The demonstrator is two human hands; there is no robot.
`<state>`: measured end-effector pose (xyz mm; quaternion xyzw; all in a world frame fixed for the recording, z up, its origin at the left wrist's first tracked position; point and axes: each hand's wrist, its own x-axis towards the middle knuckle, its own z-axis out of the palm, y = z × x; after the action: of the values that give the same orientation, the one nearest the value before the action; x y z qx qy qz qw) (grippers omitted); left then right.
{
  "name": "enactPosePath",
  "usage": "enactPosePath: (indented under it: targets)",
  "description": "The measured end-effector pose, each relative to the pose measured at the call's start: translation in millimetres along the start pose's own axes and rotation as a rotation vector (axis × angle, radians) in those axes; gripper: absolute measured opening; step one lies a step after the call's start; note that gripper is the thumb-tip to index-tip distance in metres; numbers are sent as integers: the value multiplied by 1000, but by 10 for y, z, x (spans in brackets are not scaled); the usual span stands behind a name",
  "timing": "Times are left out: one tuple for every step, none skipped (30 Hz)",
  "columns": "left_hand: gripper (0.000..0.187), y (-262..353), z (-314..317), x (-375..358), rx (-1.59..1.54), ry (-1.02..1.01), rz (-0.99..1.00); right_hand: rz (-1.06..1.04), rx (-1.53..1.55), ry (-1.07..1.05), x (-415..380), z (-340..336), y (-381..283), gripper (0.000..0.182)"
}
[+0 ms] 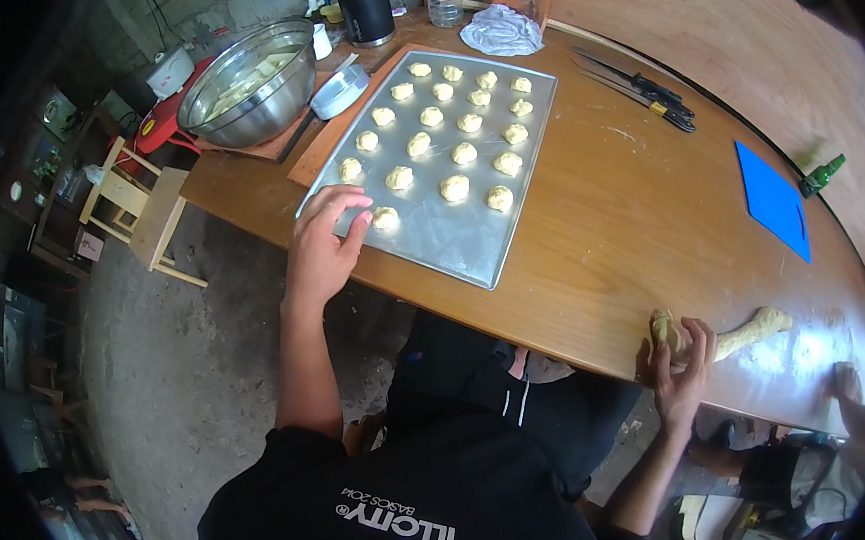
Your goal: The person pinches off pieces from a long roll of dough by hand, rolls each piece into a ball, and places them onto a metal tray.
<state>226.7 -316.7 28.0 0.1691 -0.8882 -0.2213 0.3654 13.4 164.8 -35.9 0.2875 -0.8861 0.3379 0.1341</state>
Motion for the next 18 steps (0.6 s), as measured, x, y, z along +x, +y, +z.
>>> enactPosePath:
  targets:
    - [11,103,37,4,-6,-7,7,9,-4,5,-2,-72,-37,48]
    - [11,237,126,-3,-124,-32,20,-24,-89,-42,10,-158,-74,48]
    - [11,390,242,-21,-245,-57,33,-55,-178,-90,28,-222,-94,49]
    - [11,590,410,-64,-370,-153,56,-103,-170,-151,76,-234,-64,46]
    - [12,813,601,-113,-505,-256,84,-75,-181,-169,77,-186,-8,44]
    - [21,1062,791,-151,-551,-378,151,-37,-207,-183,62,-155,89,41]
    - [31,1291,984,-191,-611,-500,229,-69,-188,-134,43,-122,86,37]
    - [31,1459,1187,-220,-682,-529,257,-37,-138,-183,74,-181,-4,33]
    - [43,1632,1400,-241,-617,-555,363,-60,-103,-184,86,-187,-4,29]
    - [55,1812,1601,-262,-545,-565,467,-66,-49,-149,82,-219,-26,28]
    - [71,1891,1781,-283,-533,-629,500,-45,-28,-167,68,-274,-62,28]
    - [69,2004,1925,-306,-596,-648,498,-71,-15,-176,81,-302,-68,27]
    - [67,2074,2023,-326,-644,-671,492,-87,-8,-163,74,-331,-96,28]
    - [67,2136,2121,-338,-653,-677,501,-83,5,-169,66,-356,-106,28]
    - [61,2215,2202,-350,-693,-679,501,-81,24,-177,42,-367,-116,28]
    - [55,2255,2250,-355,-731,-678,499,-75,23,-174,21,-372,-128,28]
    - [55,2262,2267,-353,-733,-681,503,-33,59,-180,9,-382,-136,27]
    - [46,2274,2263,-342,-731,-711,440,9,95,-187,-4,-388,-139,27]
